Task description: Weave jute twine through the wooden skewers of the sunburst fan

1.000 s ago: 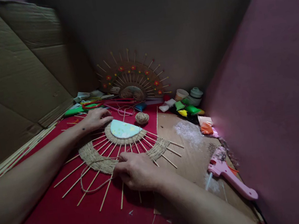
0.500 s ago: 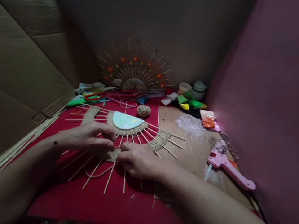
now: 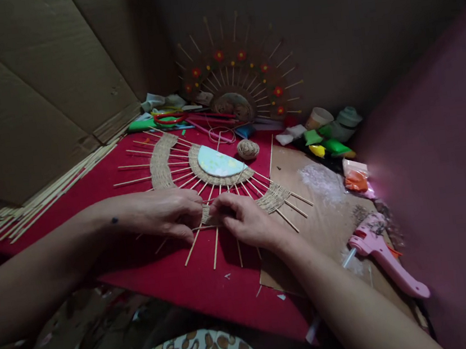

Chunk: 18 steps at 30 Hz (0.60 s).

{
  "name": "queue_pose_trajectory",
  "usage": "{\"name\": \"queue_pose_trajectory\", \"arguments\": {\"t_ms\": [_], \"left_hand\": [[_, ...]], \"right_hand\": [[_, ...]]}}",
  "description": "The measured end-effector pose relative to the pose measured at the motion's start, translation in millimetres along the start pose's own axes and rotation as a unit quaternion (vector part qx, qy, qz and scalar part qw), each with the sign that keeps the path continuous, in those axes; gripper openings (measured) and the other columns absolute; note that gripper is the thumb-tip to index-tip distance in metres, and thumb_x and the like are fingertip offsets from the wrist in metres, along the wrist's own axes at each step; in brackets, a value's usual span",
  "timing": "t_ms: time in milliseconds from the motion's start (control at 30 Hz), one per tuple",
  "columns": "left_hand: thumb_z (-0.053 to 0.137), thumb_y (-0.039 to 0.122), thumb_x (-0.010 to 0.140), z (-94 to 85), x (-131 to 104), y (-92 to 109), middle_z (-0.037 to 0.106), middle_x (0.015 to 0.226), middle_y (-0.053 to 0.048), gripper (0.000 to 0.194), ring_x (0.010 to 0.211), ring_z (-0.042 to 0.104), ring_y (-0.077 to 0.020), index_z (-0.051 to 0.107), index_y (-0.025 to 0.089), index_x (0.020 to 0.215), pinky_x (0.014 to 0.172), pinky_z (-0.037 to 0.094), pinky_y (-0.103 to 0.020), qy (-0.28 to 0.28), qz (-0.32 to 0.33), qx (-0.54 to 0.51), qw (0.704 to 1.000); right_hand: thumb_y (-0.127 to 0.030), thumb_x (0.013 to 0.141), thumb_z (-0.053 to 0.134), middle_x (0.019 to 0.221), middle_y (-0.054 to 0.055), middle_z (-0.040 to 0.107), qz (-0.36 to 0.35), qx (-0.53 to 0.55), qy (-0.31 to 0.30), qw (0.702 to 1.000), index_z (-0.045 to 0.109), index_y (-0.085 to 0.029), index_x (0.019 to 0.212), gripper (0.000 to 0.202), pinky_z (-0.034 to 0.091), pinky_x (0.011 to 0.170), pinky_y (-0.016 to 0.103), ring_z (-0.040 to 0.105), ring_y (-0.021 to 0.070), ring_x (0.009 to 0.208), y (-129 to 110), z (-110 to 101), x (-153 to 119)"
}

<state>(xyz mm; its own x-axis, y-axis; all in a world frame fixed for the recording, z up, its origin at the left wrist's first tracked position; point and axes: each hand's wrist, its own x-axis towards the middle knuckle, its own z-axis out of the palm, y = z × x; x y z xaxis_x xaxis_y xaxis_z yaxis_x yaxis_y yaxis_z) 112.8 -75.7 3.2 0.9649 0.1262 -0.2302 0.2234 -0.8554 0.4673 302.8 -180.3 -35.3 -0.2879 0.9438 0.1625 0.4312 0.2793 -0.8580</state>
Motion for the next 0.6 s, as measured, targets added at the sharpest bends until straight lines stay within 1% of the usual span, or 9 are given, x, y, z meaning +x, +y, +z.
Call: {"name": "queue_pose_trajectory", "arguments": {"t_ms": [100,200,300,433,600], "left_hand": [[0.053,0.02,0.083,5.4,1.5,-0.2,0.064,0.08,-0.004,0.014,0.076,0.056,-0.0155,0.063,0.018,0.072,0.067,0.041,-0.025,0.012,0.025,0.038,0.999],[0.049,0.015,0.081,6.1,1.0,-0.5,0.061,0.077,-0.004,0.015,0.071,0.053,-0.0145,0.059,0.019,0.071,0.065,0.04,-0.026,0.016,0.044,0.043,0.998],[0.049,0.013,0.078,4.9,0.0,0.2,0.059,0.076,-0.004,0.013,0.069,0.051,-0.0143,0.057,0.019,0.07,0.063,0.039,-0.027,0.02,0.048,0.032,0.998],[0.05,0.012,0.074,4.6,0.0,0.8,0.06,0.075,-0.004,0.012,0.068,0.051,-0.0153,0.058,0.019,0.068,0.062,0.038,-0.028,0.026,0.031,0.015,0.999],[0.049,0.011,0.073,4.7,-0.2,1.7,0.06,0.078,-0.004,0.012,0.07,0.051,-0.0161,0.057,0.02,0.069,0.064,0.039,-0.028,0.013,0.027,0.027,0.999]], "right_hand": [[-0.012,0.077,0.054,0.08,0.0,0.06,0.071,0.122,0.028,0.99,0.057,-0.018,0.086,0.011,0.045,0.068,0.026,0.055,0.0104,0.072,2.0,-2.0,1.1],[-0.02,0.076,0.06,0.073,-0.002,0.057,0.126,0.189,0.061,0.972,0.058,-0.018,0.085,0.01,0.039,0.056,0.023,0.048,0.0077,0.06,0.1,-3.8,2.1],[-0.02,0.074,0.062,0.069,-0.002,0.056,0.138,0.202,0.062,0.968,0.059,-0.018,0.083,0.01,0.036,0.053,0.023,0.046,0.0073,0.057,-2.2,-5.2,2.7],[-0.021,0.075,0.062,0.069,-0.003,0.056,0.141,0.187,0.057,0.971,0.058,-0.018,0.083,0.009,0.037,0.054,0.023,0.046,0.0075,0.058,-1.9,-5.5,3.1],[-0.023,0.076,0.062,0.073,-0.002,0.058,0.138,0.183,0.047,0.972,0.058,-0.018,0.085,0.011,0.039,0.056,0.023,0.048,0.0074,0.06,2.0,-4.7,2.9]]}}
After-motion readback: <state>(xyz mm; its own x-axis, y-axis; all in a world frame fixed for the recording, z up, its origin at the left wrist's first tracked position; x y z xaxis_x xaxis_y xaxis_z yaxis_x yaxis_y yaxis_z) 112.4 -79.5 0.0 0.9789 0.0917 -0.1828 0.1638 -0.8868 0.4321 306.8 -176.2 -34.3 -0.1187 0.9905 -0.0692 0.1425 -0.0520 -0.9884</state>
